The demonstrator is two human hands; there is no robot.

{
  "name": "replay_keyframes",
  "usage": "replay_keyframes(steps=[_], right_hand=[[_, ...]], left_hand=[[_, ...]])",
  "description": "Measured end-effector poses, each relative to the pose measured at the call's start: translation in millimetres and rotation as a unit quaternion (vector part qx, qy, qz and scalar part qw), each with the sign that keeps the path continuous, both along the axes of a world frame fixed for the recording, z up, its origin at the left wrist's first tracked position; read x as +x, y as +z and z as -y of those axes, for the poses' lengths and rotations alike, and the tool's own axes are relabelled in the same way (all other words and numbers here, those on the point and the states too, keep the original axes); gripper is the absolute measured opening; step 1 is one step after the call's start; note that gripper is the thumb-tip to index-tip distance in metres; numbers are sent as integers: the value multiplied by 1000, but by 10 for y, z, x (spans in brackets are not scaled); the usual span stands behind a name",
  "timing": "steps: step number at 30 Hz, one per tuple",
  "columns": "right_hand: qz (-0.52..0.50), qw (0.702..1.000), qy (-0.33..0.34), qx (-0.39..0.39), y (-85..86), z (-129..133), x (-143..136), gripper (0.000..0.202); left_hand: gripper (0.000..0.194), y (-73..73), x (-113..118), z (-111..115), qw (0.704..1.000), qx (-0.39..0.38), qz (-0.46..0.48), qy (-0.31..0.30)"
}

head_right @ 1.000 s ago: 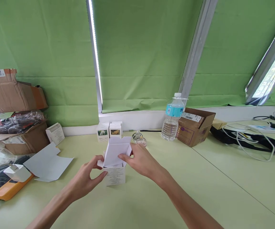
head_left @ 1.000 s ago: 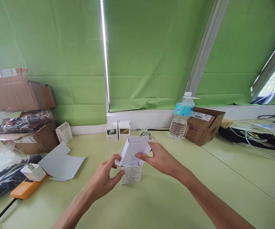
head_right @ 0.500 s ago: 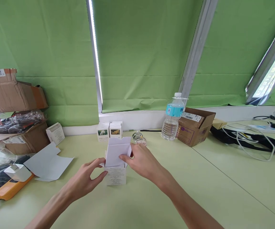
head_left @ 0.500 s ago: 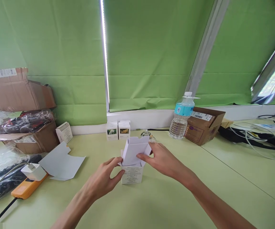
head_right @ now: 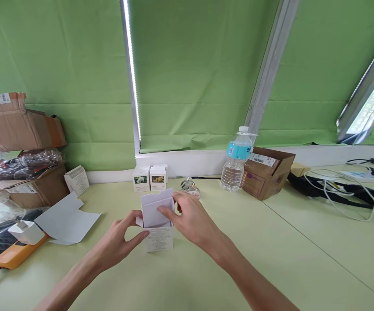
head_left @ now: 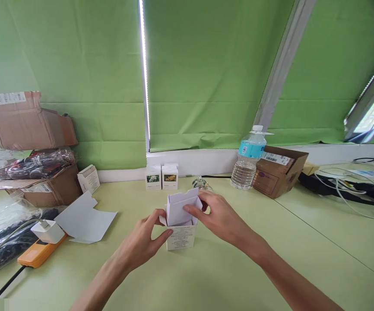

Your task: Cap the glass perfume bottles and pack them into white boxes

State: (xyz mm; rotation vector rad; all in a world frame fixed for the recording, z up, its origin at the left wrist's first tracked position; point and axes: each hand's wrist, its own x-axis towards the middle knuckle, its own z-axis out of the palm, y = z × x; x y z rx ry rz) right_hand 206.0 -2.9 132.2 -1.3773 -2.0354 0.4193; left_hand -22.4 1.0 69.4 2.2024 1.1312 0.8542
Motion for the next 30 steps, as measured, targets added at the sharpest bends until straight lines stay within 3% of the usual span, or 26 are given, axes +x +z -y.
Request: replay_keyframes(steps=[5,10,15,20,25,30], right_hand=[[39,998,10,-43,-75,-15,-16,25],[2,1000,-1,-2,-54,16,-31,19],[64,996,59,-20,-136,-28,-9,18],[78,995,61,19,-139,-4,-2,12],[155,981,116,30,-153,48,-34,20],[185,976,106,38,-215,61,-62,21]], left_hand=[[29,31,7,7,1000,-1,8,-4],[28,27,6,0,1000,7,1,-8],[28,-13,-7,-12,1000,3,-12,15],[24,-17,-16,-19,999,7,-21,23],[25,-20,-9,-11,998,10,-36,42],[29,-63,4,0,998,26,-38,38]])
